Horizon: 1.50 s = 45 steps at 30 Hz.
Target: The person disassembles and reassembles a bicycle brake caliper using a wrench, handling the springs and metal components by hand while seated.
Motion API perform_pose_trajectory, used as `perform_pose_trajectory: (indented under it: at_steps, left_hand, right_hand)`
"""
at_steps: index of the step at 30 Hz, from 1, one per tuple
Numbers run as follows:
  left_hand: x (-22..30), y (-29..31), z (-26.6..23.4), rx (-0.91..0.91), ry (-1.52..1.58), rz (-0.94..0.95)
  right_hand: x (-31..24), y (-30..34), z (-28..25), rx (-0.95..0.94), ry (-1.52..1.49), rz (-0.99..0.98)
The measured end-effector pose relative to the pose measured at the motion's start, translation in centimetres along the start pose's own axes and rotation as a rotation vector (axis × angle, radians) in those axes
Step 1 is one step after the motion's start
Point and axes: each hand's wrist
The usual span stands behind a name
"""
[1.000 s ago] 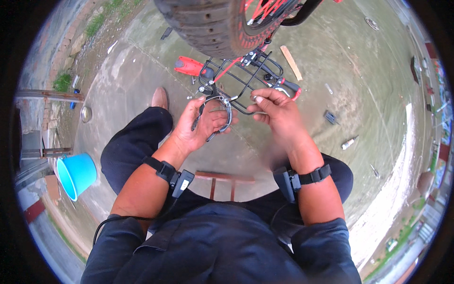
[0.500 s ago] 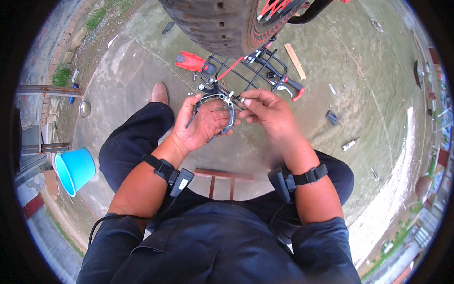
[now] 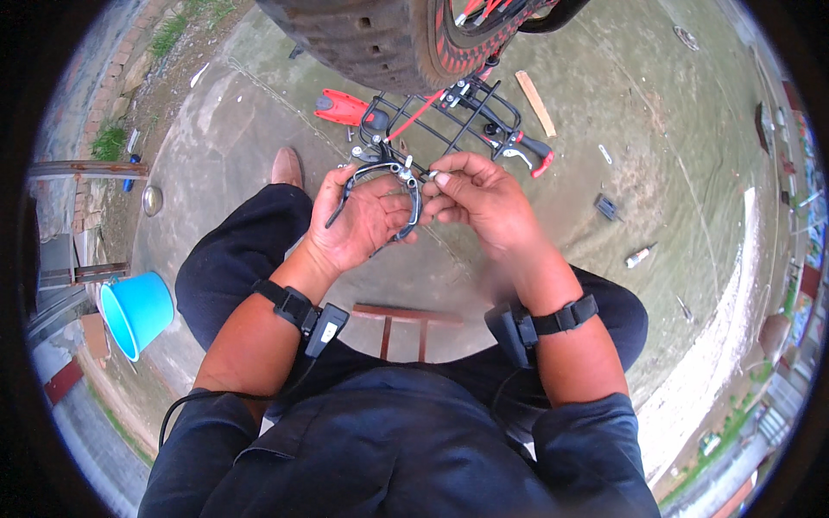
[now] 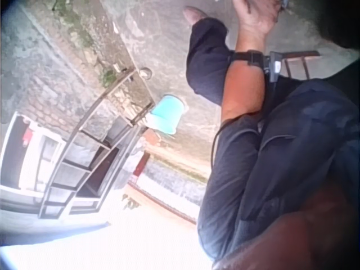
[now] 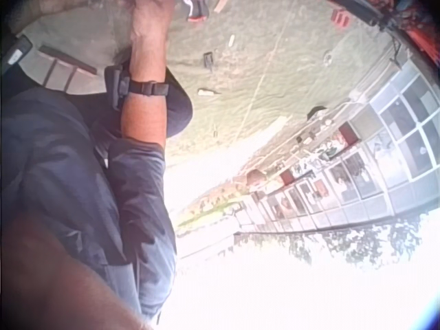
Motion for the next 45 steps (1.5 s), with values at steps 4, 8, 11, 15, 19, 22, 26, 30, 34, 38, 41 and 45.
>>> perform_pose_trajectory:
  at_steps: [4,8,11,15,19,22,26,30,34,38,41,45]
  left_hand:
    - [0.1,0.05,0.56,0.009,-0.013,0.011]
    - [0.06,0.04,0.52,0.001,-0.007,0.016]
    - [0.09,0.02,0.17,-0.007,0.008,0.014]
    - [0.01,0.0,0.38,0.034,0.027,0.021]
    - [0.06,-0.18,-0.06,-0.01,-0.004,0.02]
    - [0.07,-0.18,-0.11,-0.011,-0.002,0.021]
    - [0.09,-0.2,0.02,0.009,-0.003,0.016]
    - [0.07,-0.21,-0.11,0.015,-0.005,0.015]
    - [0.09,-0.21,0.06,0.0,-0.016,0.02]
    - [0.13,-0.24,0.31,-0.005,-0.028,0.023]
    - [0.11,-0.24,0.3,-0.003,-0.035,0.022]
    - [0.07,-0.26,0.17,-0.002,-0.046,0.022]
  right_hand:
    - [0.02,0.06,-0.02,-0.039,-0.003,-0.014]
    - [-0.1,0.28,0.1,-0.029,0.0,-0.002]
    - [-0.35,0.24,0.19,-0.001,-0.012,0.03]
    - [-0.5,0.26,0.19,0.022,-0.066,0.045]
    - [-0.56,0.18,0.14,0.024,-0.113,0.057]
    - [-0.67,0.22,0.16,0.005,-0.144,0.064]
    - [-0.65,0.14,0.05,-0.01,-0.181,0.058]
    - [-0.79,0.22,0.2,-0.032,-0.209,0.042]
    - [-0.87,0.29,0.22,-0.052,-0.235,0.032]
    - [-0.75,0.21,0.14,-0.058,-0.213,0.009]
    - [-0.64,0.16,0.28,-0.059,-0.189,-0.015]
    - [-0.55,0.16,0.6,-0.037,-0.067,-0.049]
Point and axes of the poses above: each hand's wrist, its own y-axis away from the middle knuckle, its own z-axis out of the palm, x = y × z, and after that the axes turned 5 degrees about z, right-handed
